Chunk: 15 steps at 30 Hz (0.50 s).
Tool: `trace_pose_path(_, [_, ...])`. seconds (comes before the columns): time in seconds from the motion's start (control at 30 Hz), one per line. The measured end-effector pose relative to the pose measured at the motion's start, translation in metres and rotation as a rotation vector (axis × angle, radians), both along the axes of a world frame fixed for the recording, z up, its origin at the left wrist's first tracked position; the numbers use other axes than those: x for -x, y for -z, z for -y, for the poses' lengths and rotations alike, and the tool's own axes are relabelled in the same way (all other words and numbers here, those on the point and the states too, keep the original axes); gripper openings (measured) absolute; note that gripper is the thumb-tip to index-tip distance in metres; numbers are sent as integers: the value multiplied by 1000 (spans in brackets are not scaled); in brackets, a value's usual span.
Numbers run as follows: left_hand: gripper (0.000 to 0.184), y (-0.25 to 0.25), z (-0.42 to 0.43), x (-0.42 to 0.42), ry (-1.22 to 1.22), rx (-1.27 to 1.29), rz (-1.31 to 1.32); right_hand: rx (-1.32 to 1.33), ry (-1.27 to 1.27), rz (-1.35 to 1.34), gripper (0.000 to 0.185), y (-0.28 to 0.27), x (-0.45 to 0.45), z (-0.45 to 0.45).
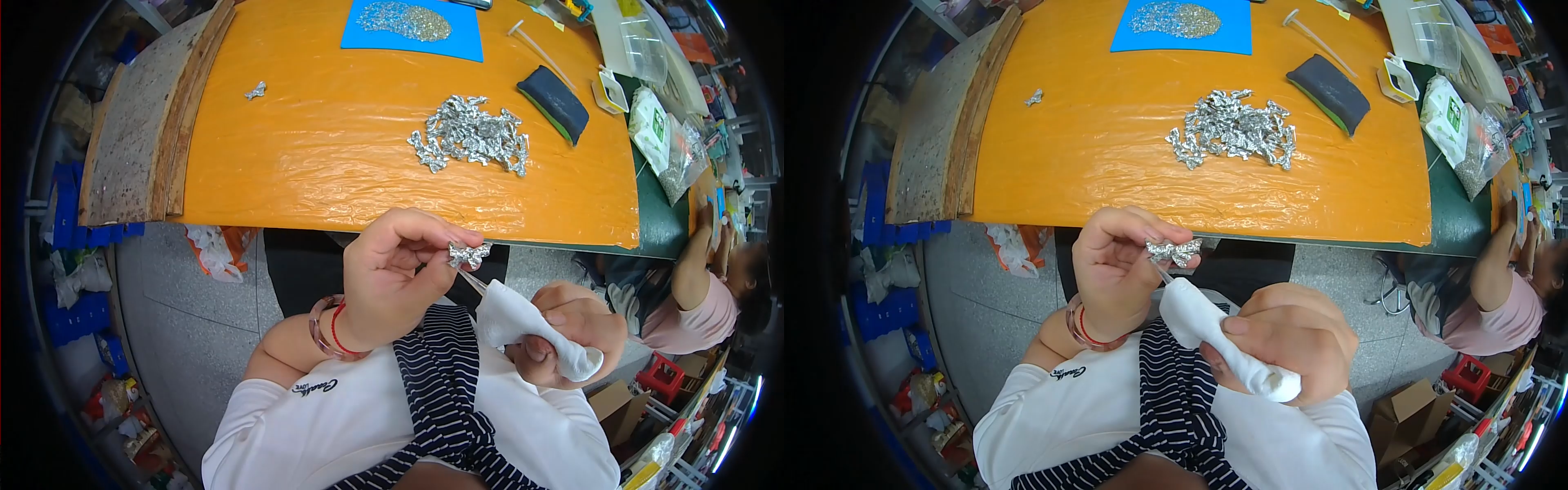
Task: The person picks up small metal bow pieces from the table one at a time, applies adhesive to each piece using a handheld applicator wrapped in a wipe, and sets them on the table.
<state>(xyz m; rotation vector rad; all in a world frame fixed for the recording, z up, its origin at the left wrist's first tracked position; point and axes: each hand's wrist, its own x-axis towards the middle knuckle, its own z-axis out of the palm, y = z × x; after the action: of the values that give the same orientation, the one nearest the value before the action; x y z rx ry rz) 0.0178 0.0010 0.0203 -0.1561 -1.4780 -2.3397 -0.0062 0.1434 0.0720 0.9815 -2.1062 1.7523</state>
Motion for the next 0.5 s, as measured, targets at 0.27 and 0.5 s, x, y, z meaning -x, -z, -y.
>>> trace_pose_path(0.27, [14, 0, 0, -1, -7, 6, 11, 106, 10, -45, 37, 3, -1, 2])
trace_pose_path(0.5, [14, 1, 0, -1, -1, 18, 4, -93, 63, -23, 39, -2, -3, -2])
